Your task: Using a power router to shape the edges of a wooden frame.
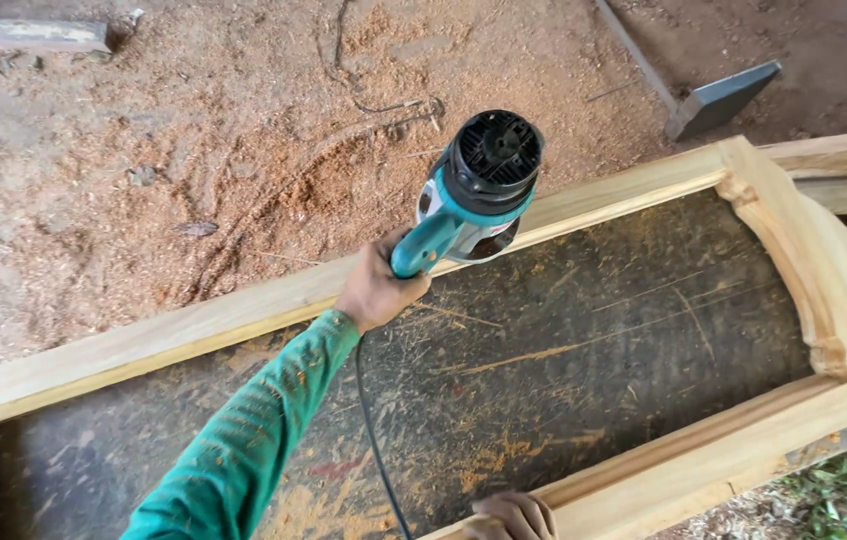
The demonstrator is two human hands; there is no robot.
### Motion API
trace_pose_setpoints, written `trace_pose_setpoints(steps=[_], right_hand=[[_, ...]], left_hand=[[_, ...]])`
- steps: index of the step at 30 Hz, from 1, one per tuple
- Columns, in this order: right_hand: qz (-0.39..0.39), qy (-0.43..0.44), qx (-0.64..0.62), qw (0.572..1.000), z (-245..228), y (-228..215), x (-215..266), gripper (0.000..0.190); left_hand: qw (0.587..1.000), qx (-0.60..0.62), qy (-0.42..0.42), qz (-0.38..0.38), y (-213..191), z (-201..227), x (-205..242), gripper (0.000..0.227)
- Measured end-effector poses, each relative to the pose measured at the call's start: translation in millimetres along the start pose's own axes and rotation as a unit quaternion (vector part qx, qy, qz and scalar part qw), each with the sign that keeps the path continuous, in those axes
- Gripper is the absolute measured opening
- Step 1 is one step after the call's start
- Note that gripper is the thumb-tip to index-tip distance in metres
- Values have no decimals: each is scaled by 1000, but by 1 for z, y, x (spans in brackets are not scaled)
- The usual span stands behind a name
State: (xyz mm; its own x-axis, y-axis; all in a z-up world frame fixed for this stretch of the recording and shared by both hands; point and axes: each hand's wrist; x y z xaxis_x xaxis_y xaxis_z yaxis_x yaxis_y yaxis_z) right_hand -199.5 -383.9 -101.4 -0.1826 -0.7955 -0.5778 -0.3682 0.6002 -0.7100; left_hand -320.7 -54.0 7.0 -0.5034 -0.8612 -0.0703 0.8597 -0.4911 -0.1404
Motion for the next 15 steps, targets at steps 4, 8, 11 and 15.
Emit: trace_pose_setpoints(steps=[4,8,11,15], right_hand=[[-135,-18,10,991,45,16,50,25],[-155,-53,57,985,57,24,62,17],[-147,-85,110,979,69,32,77,17],[-63,-92,177,978,74,49,81,11]], left_hand=[[1000,15,-13,-20,-11,1,8,46],[998,15,-36,-42,-22,-7,12,55],[998,-7,-57,-37,-28,-8,18,57],[999,6,-32,-41,-37,-14,24,44]])
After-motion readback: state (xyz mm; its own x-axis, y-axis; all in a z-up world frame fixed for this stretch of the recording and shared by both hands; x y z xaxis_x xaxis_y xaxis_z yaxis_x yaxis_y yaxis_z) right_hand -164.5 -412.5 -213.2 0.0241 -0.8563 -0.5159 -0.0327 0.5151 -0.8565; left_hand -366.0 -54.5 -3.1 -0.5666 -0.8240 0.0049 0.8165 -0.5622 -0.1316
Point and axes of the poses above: each hand's wrist, its own x-axis away from the middle knuckle, its own y-axis out of the palm, z = x × y, and after that the axes turned 3 degrees about -y, right-handed
